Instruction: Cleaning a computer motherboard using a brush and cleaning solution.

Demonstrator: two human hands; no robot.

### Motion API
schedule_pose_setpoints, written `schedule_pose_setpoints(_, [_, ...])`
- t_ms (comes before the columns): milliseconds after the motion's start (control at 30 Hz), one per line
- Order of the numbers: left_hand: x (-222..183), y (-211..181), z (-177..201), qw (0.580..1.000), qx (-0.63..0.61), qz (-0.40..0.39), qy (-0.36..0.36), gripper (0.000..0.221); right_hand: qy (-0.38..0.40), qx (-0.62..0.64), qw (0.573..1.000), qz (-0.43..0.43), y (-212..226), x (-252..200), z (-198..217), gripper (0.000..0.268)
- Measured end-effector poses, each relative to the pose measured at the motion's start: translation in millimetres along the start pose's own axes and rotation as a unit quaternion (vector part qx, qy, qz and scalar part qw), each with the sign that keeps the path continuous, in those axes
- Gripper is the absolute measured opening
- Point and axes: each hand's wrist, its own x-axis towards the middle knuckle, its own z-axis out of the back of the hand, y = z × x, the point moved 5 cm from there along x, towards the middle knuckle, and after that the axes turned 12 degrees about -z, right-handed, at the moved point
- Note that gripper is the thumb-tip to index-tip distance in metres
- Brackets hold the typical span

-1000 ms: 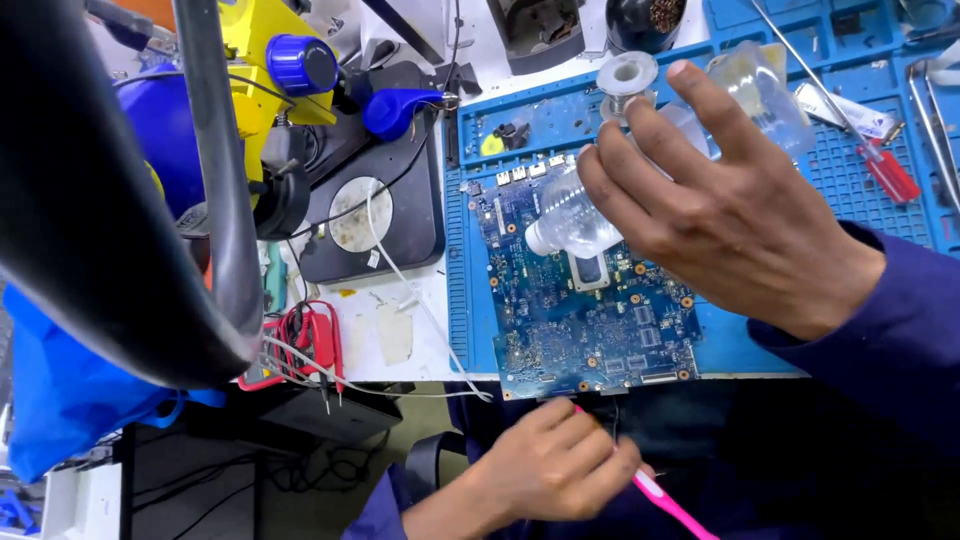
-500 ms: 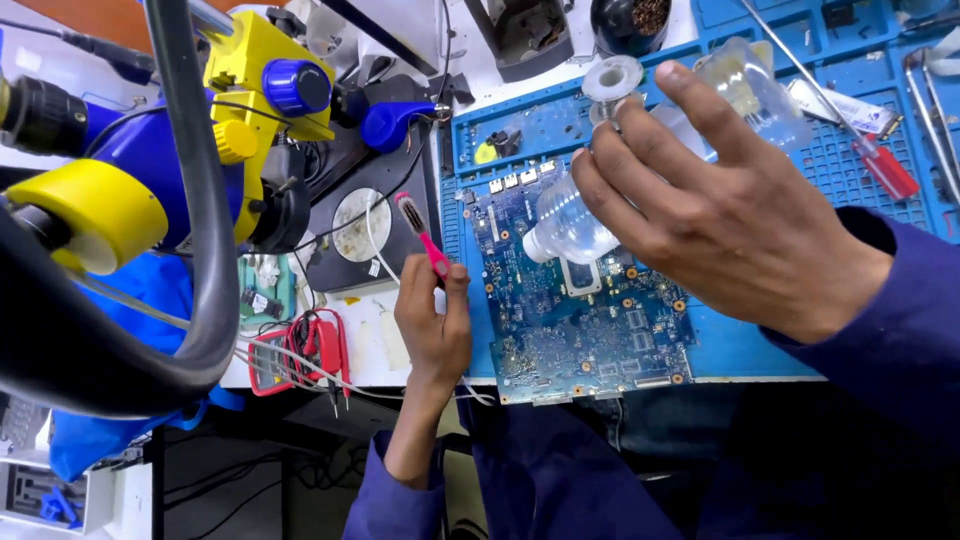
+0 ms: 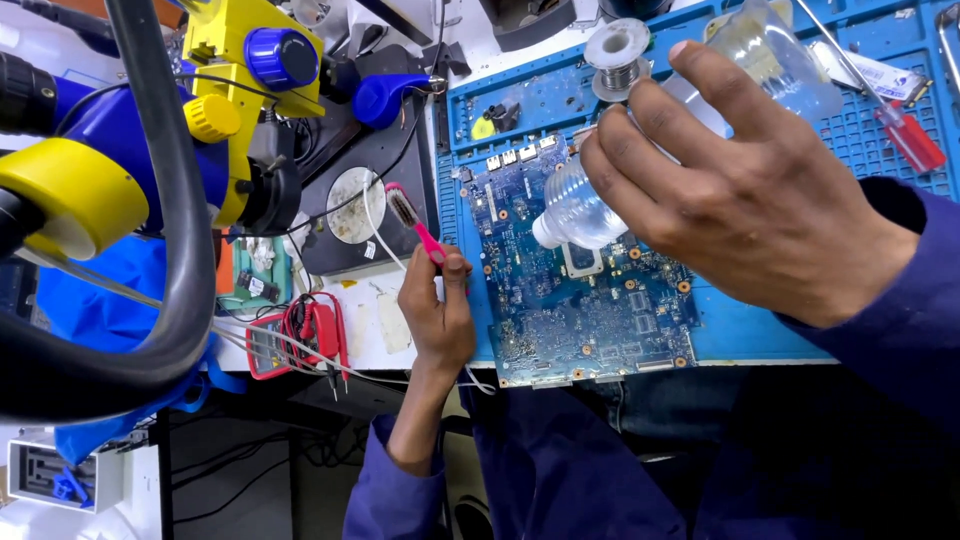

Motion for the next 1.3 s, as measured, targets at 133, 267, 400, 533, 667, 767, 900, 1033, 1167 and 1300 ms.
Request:
schedule_pose_setpoints(133, [0.6,-0.6,-0.7,1.000,0.000,-0.012,-0.001,0.035,0.005,-0.003,1.000,0.009,-0.7,-0.2,3.9,0.013])
schedule_pose_setpoints(267, [1.8,-4.6,-0.1,1.000,0.009,-0.024,0.005,0.034,0.023,-0.015,0.999,0.029,-1.0,-4.6,9.3,0.023])
schedule_pose_setpoints(400, [1.7,-4.7,0.0,1.000,0.009,-0.029,0.001,0.036,0.033,-0.028,0.998,0.039,-6.2,-6.7,21.7,0.015])
schedule_pose_setpoints(533, [2.5,-5.0,0.4,0.999,0.015,-0.034,0.006,0.035,0.020,-0.004,0.998,0.056,-13.5,-10.4,37.8,0.008])
schedule_pose_setpoints(667, [1.0,-4.7,0.7,0.999,0.020,-0.039,0.011,0.032,0.056,0.022,0.995,0.074,-21.1,-20.8,46.7,0.018])
schedule_pose_setpoints(767, [2.0,-7.2,1.1,0.999,0.006,-0.044,0.008,0.030,0.081,0.011,0.995,0.060,-24.1,-37.7,44.3,0.013])
schedule_pose_setpoints(900, [2.2,-8.1,1.6,0.999,0.020,-0.039,0.010,0.033,0.116,0.003,0.992,0.053,-27.3,-60.8,35.1,0.030])
schedule_pose_setpoints(1033, [1.8,-8.3,1.2,0.999,0.012,-0.037,0.008,0.031,0.122,-0.002,0.992,0.039,-31.6,-66.0,31.5,0.030])
schedule_pose_setpoints(1167, [-0.3,-5.5,1.0,0.999,0.016,-0.031,0.013,0.032,0.111,0.040,0.993,0.030,-36.4,-64.4,33.2,0.023])
schedule_pose_setpoints(1300, [1.0,-6.5,0.0,0.999,-0.005,-0.032,0.007,0.031,0.106,0.051,0.992,0.034,-41.2,-61.6,35.8,0.019])
